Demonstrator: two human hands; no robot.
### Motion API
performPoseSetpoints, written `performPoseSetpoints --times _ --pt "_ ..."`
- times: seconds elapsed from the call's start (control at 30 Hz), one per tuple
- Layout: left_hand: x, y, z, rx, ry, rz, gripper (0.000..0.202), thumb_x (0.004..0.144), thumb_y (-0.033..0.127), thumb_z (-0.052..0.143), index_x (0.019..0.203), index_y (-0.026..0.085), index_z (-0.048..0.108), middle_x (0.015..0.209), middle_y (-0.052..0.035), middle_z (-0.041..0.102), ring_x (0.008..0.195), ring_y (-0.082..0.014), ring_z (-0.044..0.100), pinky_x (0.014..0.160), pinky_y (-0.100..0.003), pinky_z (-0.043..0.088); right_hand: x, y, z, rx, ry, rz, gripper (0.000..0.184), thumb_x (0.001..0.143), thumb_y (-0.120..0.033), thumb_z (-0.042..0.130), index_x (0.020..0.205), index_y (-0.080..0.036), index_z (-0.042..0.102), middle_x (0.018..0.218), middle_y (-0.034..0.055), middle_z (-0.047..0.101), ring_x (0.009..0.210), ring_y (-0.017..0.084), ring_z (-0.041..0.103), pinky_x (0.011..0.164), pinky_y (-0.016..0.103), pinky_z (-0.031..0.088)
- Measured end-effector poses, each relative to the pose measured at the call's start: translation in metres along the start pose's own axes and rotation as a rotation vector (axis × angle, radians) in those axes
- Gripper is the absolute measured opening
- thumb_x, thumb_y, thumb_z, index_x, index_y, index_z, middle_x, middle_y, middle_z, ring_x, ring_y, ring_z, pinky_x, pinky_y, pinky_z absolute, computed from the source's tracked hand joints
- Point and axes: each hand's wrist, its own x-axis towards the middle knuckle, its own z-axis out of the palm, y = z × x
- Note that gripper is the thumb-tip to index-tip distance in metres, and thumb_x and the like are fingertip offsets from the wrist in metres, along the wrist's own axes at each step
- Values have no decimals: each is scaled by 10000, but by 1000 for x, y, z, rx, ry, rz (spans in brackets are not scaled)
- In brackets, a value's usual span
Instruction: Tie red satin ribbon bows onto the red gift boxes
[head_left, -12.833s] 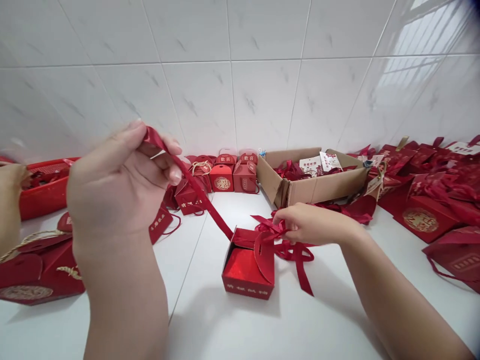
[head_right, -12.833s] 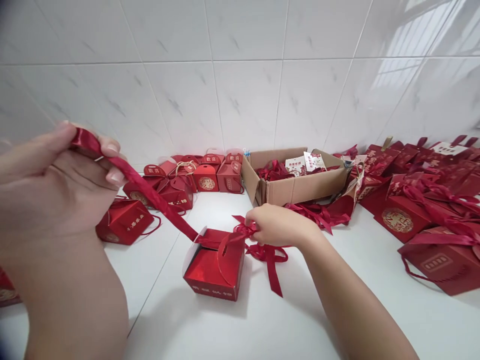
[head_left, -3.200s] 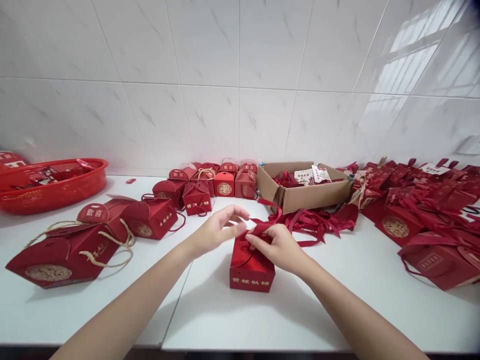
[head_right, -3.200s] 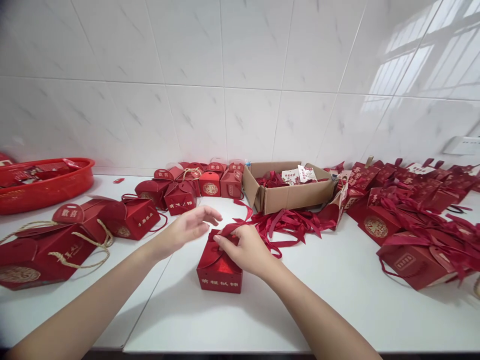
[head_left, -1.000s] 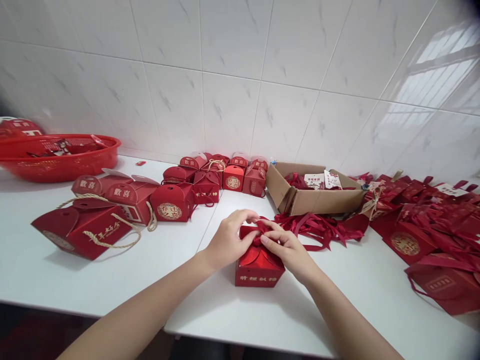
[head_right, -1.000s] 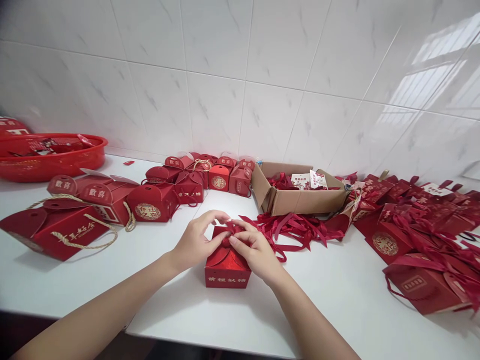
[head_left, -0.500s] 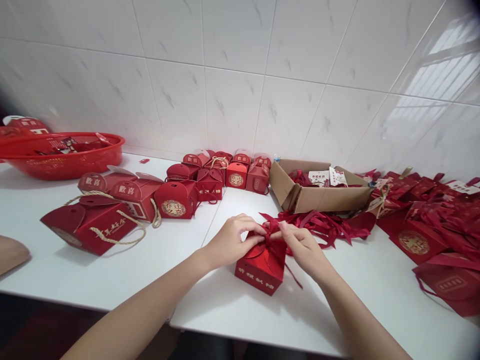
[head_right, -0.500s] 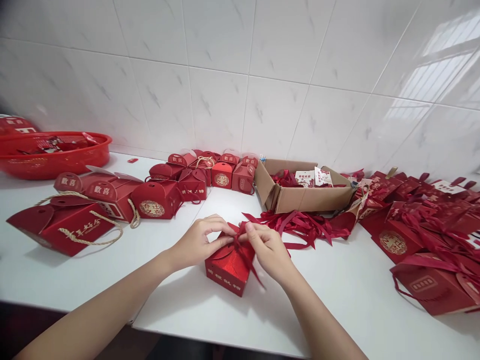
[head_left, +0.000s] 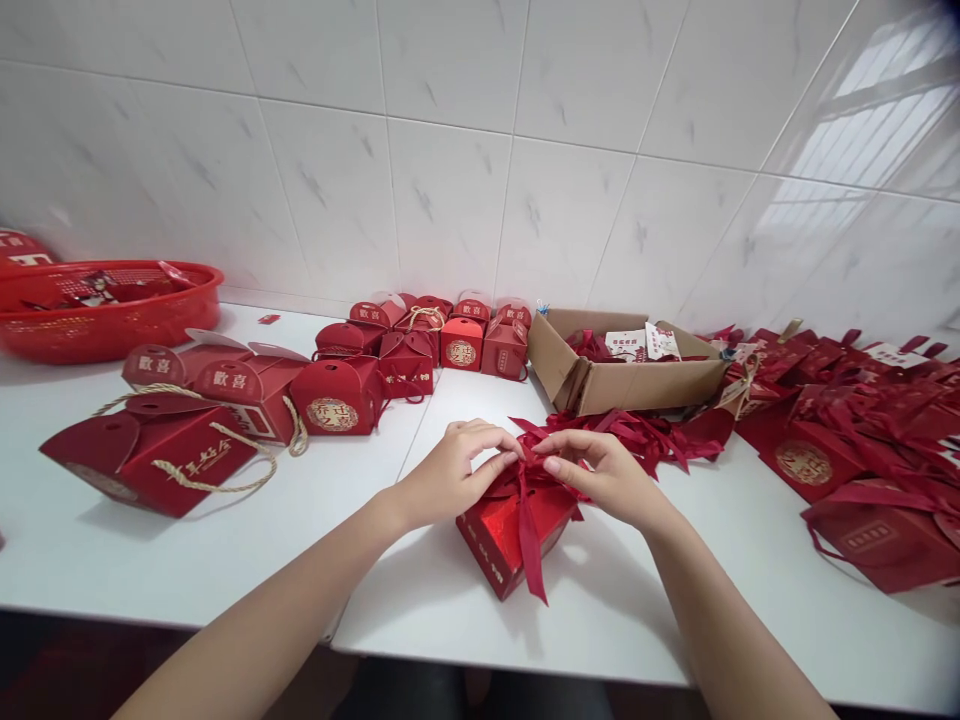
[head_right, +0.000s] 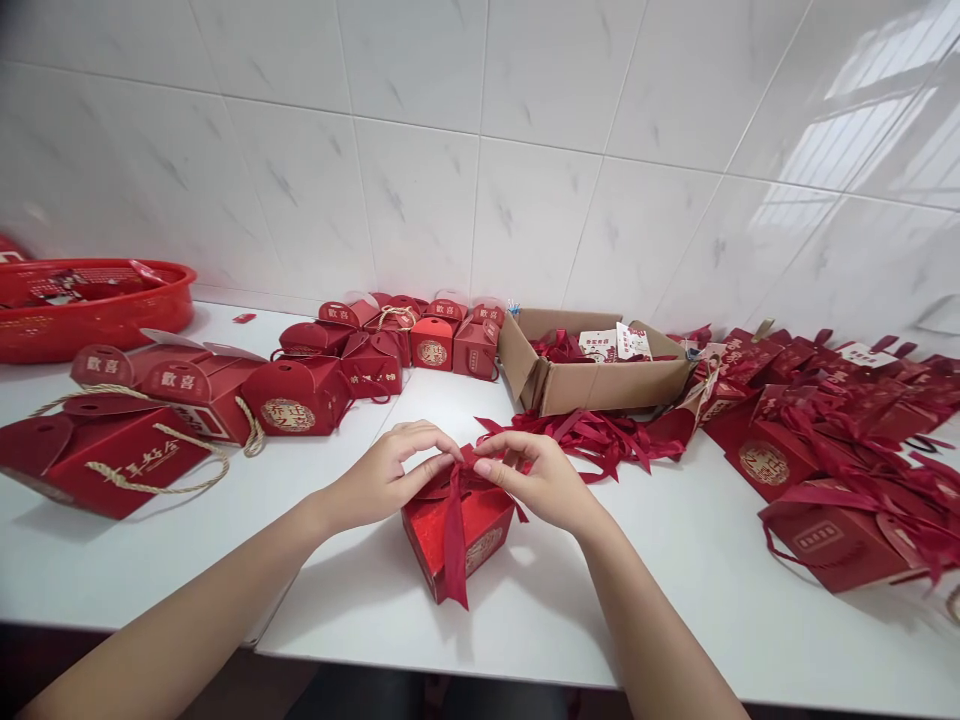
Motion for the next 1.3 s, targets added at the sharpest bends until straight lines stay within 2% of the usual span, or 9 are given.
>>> performPoseSetpoints --times 0.23,0.43,0.5,0.67,0.87,0.93,1.0,1.13,1.3 --pt "-1 1 -1 38 79 37 93 857 228 559 855 220 652 875 30 678 865 -117 582 916 -291 361 1 1 -5 -47 -15 -54 201 814 -374 633 847 -181 680 862 39 678 791 163 607 704 262 476" --pt "-10 -1 -9 132 18 38 221 804 132 492 954 253 601 758 55 598 785 -115 508 879 -293 345 -2 2 -24 -104 -31 -33 205 810 -361 634 814 -160 678 799 47 668 714 153 585 625 258 457" --pt "-12 -4 -12 163 -3 -1 242 802 157 489 982 283 592 751 50 585 841 -143 476 863 -292 351 -3 4 -32 -129 -22 -28 221 813 -373 628 837 -159 680 835 55 675 756 169 600 665 272 470" --pt "-10 -6 -15 205 -70 -69 215 863 246 459 1030 306 580 797 46 593 851 -151 469 908 -331 314 -3 7 -33 -224 -73 26 382 864 -441 543 1146 -202 639 1038 72 669 877 215 620 742 326 501" --pt "-7 2 -14 157 -112 -41 105 883 290 496 848 236 579 849 38 575 847 -126 518 942 -346 269 0 9 -25 -223 -150 -24 271 813 -413 632 1001 -220 664 1171 51 604 1046 203 572 860 289 476" --pt "-7 3 -13 142 -107 -36 119 892 292 489 825 228 565 862 33 560 855 -125 515 945 -346 272 1 9 -25 -205 -147 -19 210 847 -386 592 928 -206 663 1103 46 626 954 176 591 798 268 476" --pt "-6 3 -11 146 -84 -39 159 905 306 471 798 214 544 860 24 544 846 -128 507 936 -349 284 1 8 -25 -191 -125 -18 219 877 -376 543 846 -186 649 927 34 644 803 147 582 695 252 456" --pt "-4 0 -8 152 -54 -57 215 916 340 443 771 194 505 845 5 533 831 -141 496 912 -361 309 1 2 -22 -152 -30 -20 296 877 -416 529 730 -166 592 689 -1 555 642 117 488 580 235 380" --pt "-3 -2 -5 199 -24 -62 207 906 328 455 759 187 495 851 -1 558 830 -149 501 897 -371 305 -7 -12 -18 -142 0 142 461 872 -536 471 588 -175 443 518 -34 430 475 86 382 466 224 294"
